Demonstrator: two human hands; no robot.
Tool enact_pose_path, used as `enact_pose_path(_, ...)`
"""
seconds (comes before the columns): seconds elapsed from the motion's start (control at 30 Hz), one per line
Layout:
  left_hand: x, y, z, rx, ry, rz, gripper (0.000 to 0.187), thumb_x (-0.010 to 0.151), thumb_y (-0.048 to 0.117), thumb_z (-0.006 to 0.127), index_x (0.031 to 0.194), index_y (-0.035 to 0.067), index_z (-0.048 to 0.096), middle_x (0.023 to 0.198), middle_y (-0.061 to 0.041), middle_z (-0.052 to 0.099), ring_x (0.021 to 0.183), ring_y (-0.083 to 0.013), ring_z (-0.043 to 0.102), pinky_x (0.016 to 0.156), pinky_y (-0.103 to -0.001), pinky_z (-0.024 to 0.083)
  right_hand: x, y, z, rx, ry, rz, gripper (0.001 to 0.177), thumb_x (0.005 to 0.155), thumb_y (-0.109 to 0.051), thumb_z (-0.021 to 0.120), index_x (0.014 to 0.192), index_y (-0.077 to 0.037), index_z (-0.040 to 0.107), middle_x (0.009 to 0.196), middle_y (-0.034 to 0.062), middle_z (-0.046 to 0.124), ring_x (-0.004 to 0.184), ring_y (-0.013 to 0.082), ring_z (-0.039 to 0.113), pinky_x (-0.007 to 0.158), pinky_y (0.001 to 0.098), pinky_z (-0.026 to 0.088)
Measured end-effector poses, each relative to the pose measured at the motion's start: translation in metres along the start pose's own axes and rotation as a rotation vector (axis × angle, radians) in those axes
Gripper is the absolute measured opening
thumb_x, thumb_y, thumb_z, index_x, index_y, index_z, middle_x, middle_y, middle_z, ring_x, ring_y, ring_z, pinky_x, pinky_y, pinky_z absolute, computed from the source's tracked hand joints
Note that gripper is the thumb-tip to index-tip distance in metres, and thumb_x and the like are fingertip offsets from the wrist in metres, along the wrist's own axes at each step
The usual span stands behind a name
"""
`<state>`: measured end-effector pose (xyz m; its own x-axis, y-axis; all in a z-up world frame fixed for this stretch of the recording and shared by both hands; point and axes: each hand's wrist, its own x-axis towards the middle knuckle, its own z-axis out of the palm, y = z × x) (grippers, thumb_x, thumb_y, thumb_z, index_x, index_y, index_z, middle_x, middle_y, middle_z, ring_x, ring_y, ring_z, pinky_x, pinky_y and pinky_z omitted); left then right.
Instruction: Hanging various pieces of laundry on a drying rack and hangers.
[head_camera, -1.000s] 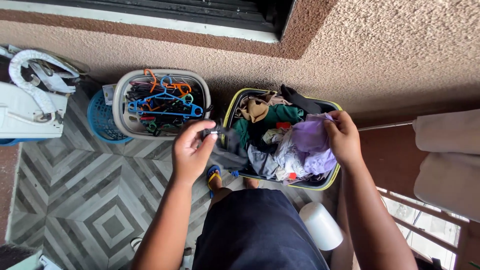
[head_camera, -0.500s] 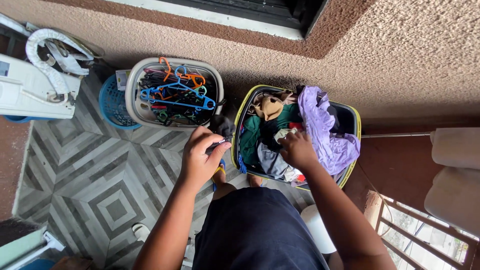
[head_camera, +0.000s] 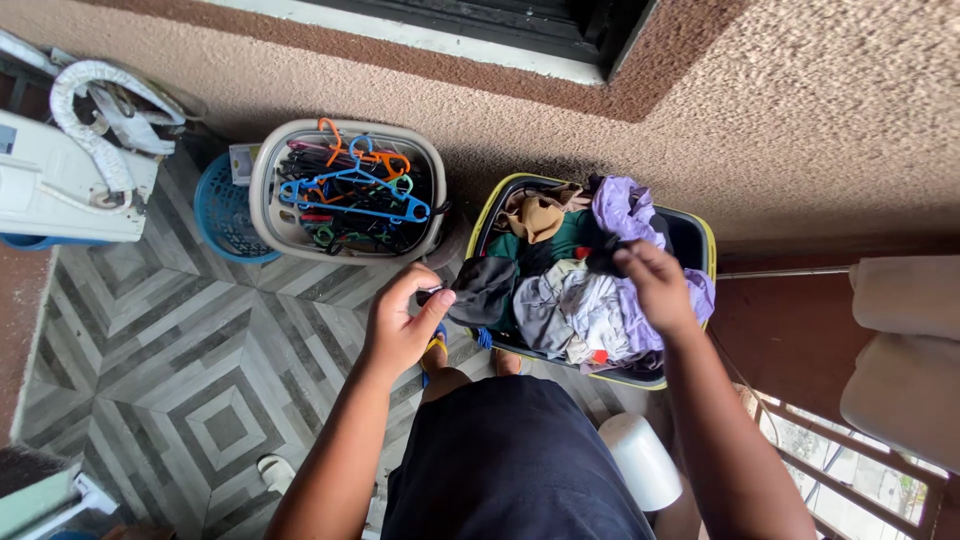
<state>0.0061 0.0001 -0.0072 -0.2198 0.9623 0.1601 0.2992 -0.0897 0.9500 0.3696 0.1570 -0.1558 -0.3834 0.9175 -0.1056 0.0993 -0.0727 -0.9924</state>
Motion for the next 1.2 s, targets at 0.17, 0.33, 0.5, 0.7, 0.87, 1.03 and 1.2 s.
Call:
enact_pose_path(0.17, 0.002, -0.006, 0.03, -0.192, -0.12, -0.061, 0.017, 0.096, 0.007, 0.074, 0.104, 0.003, 0.06, 0.092, -0.001, 0.06, 0.087, -0.0083, 0.057, 0.081, -0.024, 0.049, -0.013, -0.117, -0.023, 0.304, 0.009, -0.034, 0.011, 0.103, -0.003, 0.062, 0.093, -0.005, 0.061, 0.096, -0.0046, 0.057, 0.09, 0.0061, 0.051, 0.084, 0.0248, 0.042)
enact_pose_path(0.33, 0.009, 0.004, 0.068, -0.24, -0.19, -0.087, 0.028, 0.096, 0.011, 0.072, 0.12, 0.006, 0.06, 0.079, 0.002, 0.057, 0.073, -0.0058, 0.054, 0.073, -0.022, 0.047, -0.042, -0.154, -0.036, 0.523, -0.18, -0.026, 0.019, 0.097, -0.003, 0.065, 0.08, -0.005, 0.056, 0.083, 0.001, 0.057, 0.081, 0.0112, 0.05, 0.072, 0.0285, 0.04)
enact_pose_path(0.5, 0.016, 0.033, 0.092, -0.689, -0.587, -0.549, 0.047, 0.09, 0.029, 0.066, 0.136, 0.023, 0.056, 0.077, 0.008, 0.059, 0.065, -0.0024, 0.051, 0.058, -0.021, 0.044, -0.057, -0.174, -0.007, 0.541, -0.402, -0.1, 0.022, 0.079, -0.009, 0.072, 0.071, 0.0, 0.053, 0.093, 0.0165, 0.07, 0.083, 0.0244, 0.063, 0.076, 0.0367, 0.049)
enact_pose_path(0.7, 0.009, 0.012, 0.087, -0.747, -0.157, -0.483, 0.017, 0.091, 0.024, 0.076, 0.097, 0.009, 0.072, 0.081, 0.002, 0.065, 0.065, -0.0088, 0.057, 0.061, -0.025, 0.047, -0.05, -0.133, -0.004, 0.353, -0.555, -0.02, 0.029, 0.086, -0.006, 0.07, 0.071, -0.004, 0.046, 0.096, 0.0138, 0.071, 0.089, 0.0185, 0.06, 0.084, 0.0349, 0.05)
enact_pose_path(0.87, -0.004, -0.009, 0.024, -0.645, 0.05, -0.393, 0.009, 0.093, 0.012, 0.074, 0.096, 0.005, 0.07, 0.083, 0.0, 0.064, 0.069, -0.0094, 0.059, 0.064, -0.027, 0.049, -0.02, -0.087, 0.026, -0.098, -0.313, 0.034, 0.012, 0.095, -0.009, 0.065, 0.089, 0.001, 0.063, 0.091, 0.0081, 0.065, 0.09, 0.0136, 0.059, 0.084, 0.0302, 0.049)
enact_pose_path(1.03, -0.038, -0.016, -0.019, -0.644, 0.159, -0.381, 0.007, 0.094, 0.008, 0.071, 0.098, 0.003, 0.068, 0.095, 0.0, 0.064, 0.071, -0.0094, 0.06, 0.066, -0.026, 0.049, 0.009, 0.004, 0.072, -0.542, -0.159, 0.223, 0.03, 0.092, -0.022, 0.07, 0.118, -0.007, 0.071, 0.111, 0.0099, 0.076, 0.096, 0.0216, 0.073, 0.089, 0.0343, 0.056)
enact_pose_path(1.2, -0.075, -0.034, -0.035, -0.395, 0.204, -0.394, 0.01, 0.095, 0.01, 0.07, 0.101, 0.002, 0.07, 0.101, 0.001, 0.068, 0.075, -0.0078, 0.061, 0.07, -0.025, 0.051, 0.03, 0.019, 0.122, -0.946, -0.344, 0.144, 0.071, 0.081, -0.027, 0.07, 0.148, -0.017, 0.046, 0.159, 0.01, 0.039, 0.117, 0.0395, 0.061, 0.094, 0.049, 0.05)
